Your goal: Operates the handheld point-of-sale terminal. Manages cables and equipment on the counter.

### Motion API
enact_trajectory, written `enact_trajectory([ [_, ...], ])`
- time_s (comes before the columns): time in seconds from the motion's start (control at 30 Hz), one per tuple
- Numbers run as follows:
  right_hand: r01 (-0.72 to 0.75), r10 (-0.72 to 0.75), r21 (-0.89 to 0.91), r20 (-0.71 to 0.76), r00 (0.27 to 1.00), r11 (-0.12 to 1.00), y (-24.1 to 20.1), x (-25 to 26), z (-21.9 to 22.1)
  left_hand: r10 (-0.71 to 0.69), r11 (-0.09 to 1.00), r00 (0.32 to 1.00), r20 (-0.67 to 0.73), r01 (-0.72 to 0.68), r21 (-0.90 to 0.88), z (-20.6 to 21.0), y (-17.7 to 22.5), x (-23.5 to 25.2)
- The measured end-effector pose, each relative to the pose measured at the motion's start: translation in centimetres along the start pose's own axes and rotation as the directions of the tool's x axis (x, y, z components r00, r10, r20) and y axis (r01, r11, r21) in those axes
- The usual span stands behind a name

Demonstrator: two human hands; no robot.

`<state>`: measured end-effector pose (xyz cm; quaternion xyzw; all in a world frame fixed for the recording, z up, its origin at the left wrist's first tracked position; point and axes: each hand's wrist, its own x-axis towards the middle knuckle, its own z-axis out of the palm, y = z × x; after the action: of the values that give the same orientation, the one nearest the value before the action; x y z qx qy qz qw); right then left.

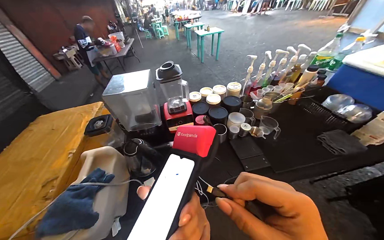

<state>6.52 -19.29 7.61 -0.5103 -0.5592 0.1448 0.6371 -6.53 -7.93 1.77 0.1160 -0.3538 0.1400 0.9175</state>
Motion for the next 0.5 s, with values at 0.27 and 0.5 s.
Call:
enact_trajectory([
  [0.27, 0.009, -0.008, -0.01, 0.058, 0.998, 1.0, 0.9, -0.4, 1.0, -0.128, 0.989, 0.946, -0.297, 0.1, -0.106, 1.5, 0.7, -2.6],
  [0.5, -0.045, 0.054, -0.082, 0.106, 0.993, 0.996, 0.3, -0.7, 0.1, -0.139, 0.989, 0.966, -0.216, 0.148, 0.023, -0.2, 0.4, -4.2],
])
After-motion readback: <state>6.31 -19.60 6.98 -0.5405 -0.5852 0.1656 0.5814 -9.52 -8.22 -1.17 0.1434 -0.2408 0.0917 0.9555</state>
